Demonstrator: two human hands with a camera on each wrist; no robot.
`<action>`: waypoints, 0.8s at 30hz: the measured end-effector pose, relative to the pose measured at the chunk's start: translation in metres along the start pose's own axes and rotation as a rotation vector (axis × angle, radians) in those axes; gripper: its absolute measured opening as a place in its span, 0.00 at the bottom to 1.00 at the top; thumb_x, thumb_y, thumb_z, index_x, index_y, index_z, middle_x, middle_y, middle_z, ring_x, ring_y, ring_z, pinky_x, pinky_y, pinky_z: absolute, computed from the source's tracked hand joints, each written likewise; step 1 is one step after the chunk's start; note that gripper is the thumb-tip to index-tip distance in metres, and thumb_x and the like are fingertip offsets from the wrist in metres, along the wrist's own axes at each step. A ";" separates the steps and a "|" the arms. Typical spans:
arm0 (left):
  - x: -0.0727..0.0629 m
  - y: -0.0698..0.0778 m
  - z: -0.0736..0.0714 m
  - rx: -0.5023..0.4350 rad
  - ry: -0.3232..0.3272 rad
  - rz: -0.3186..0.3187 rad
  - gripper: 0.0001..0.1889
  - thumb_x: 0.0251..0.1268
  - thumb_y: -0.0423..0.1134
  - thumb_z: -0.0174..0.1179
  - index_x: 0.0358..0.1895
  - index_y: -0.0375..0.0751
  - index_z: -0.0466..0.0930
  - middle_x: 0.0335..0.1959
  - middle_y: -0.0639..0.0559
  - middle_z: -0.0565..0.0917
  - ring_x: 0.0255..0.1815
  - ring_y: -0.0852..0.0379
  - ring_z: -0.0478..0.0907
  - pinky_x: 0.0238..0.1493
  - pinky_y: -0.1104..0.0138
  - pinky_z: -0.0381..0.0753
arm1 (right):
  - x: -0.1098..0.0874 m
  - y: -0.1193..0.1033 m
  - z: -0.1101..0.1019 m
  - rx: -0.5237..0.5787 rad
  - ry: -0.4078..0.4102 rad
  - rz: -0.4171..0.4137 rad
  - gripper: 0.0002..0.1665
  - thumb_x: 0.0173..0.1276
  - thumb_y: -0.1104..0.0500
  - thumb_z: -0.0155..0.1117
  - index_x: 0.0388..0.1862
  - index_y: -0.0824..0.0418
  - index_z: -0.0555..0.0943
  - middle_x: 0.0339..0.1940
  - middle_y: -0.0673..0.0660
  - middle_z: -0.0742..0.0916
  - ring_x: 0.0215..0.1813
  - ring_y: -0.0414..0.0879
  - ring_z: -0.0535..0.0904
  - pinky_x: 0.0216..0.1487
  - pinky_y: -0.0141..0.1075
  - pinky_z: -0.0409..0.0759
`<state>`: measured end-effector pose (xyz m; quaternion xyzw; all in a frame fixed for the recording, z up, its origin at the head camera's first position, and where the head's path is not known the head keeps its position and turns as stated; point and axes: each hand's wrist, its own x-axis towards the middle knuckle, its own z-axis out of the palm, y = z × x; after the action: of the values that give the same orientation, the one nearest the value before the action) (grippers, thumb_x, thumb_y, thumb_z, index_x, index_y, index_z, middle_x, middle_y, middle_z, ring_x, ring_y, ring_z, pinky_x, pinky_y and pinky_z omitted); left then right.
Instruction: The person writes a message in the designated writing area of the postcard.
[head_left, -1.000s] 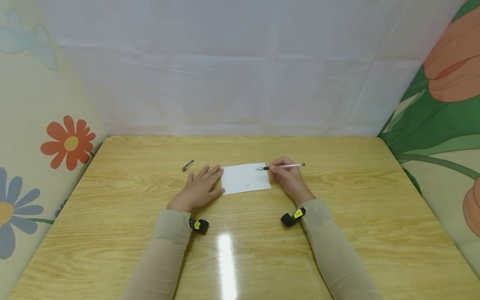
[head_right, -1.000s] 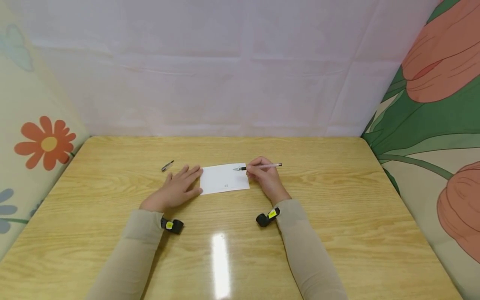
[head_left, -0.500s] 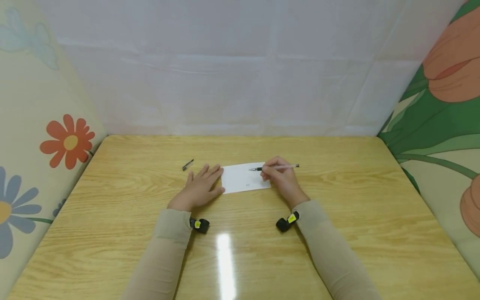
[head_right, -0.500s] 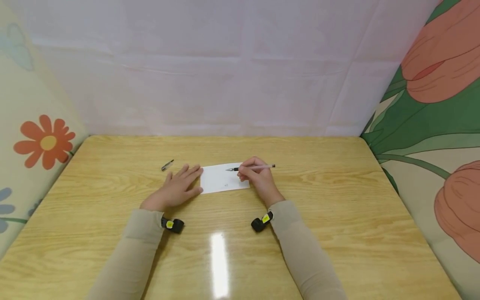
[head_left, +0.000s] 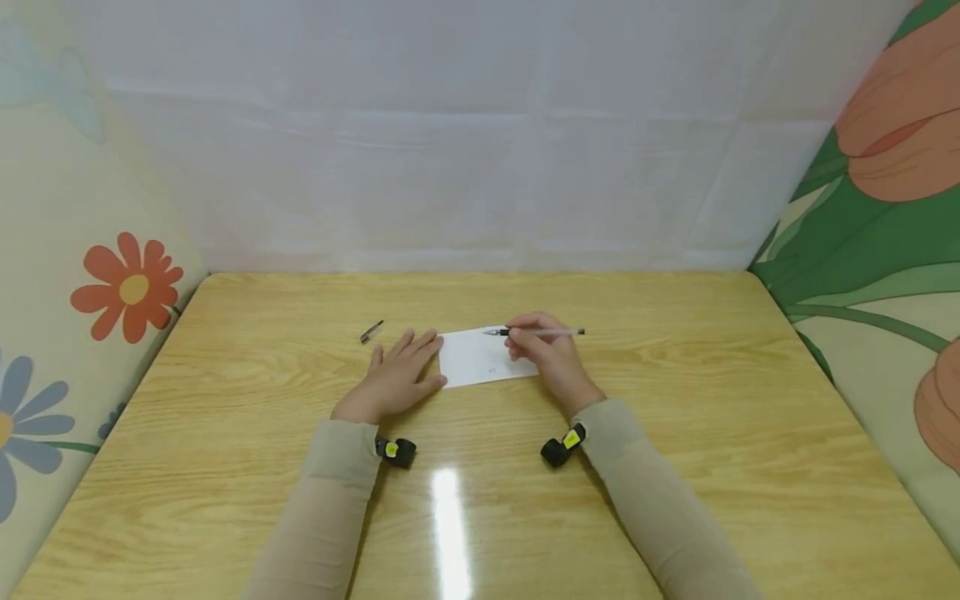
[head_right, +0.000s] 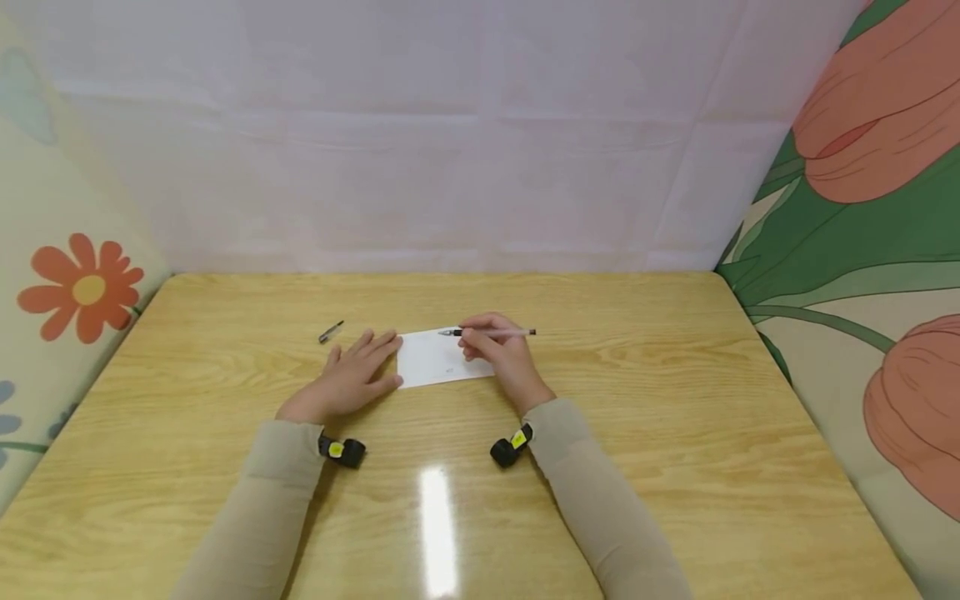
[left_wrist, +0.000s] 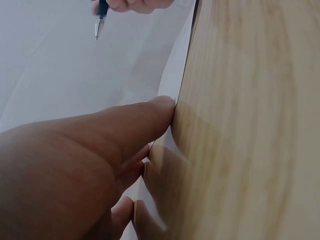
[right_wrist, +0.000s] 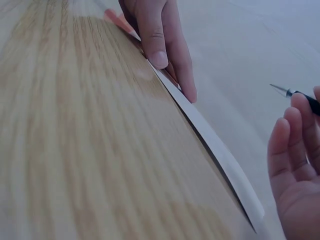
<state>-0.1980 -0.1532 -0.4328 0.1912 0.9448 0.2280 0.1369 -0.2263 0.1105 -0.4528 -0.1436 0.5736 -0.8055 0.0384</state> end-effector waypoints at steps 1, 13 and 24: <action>0.000 0.000 0.000 0.002 0.003 -0.001 0.36 0.80 0.50 0.51 0.81 0.38 0.51 0.83 0.42 0.48 0.82 0.35 0.35 0.71 0.30 0.26 | 0.001 0.000 0.002 -0.003 0.011 0.006 0.09 0.70 0.70 0.60 0.40 0.58 0.84 0.31 0.54 0.86 0.33 0.41 0.82 0.39 0.31 0.84; 0.000 -0.001 0.000 -0.019 0.007 -0.009 0.36 0.79 0.50 0.53 0.81 0.38 0.52 0.83 0.41 0.48 0.82 0.35 0.35 0.72 0.30 0.27 | 0.012 0.006 0.027 0.057 0.105 0.030 0.08 0.69 0.72 0.63 0.41 0.62 0.83 0.33 0.53 0.86 0.31 0.41 0.80 0.37 0.30 0.82; -0.002 0.000 0.000 -0.033 0.015 -0.007 0.36 0.79 0.50 0.53 0.81 0.38 0.52 0.83 0.41 0.48 0.82 0.35 0.35 0.72 0.30 0.26 | 0.021 0.009 0.040 -0.012 0.145 0.006 0.10 0.68 0.70 0.64 0.47 0.75 0.81 0.33 0.52 0.85 0.31 0.41 0.79 0.39 0.30 0.82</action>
<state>-0.1958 -0.1541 -0.4318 0.1839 0.9427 0.2442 0.1339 -0.2365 0.0658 -0.4455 -0.0834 0.5801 -0.8103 -0.0016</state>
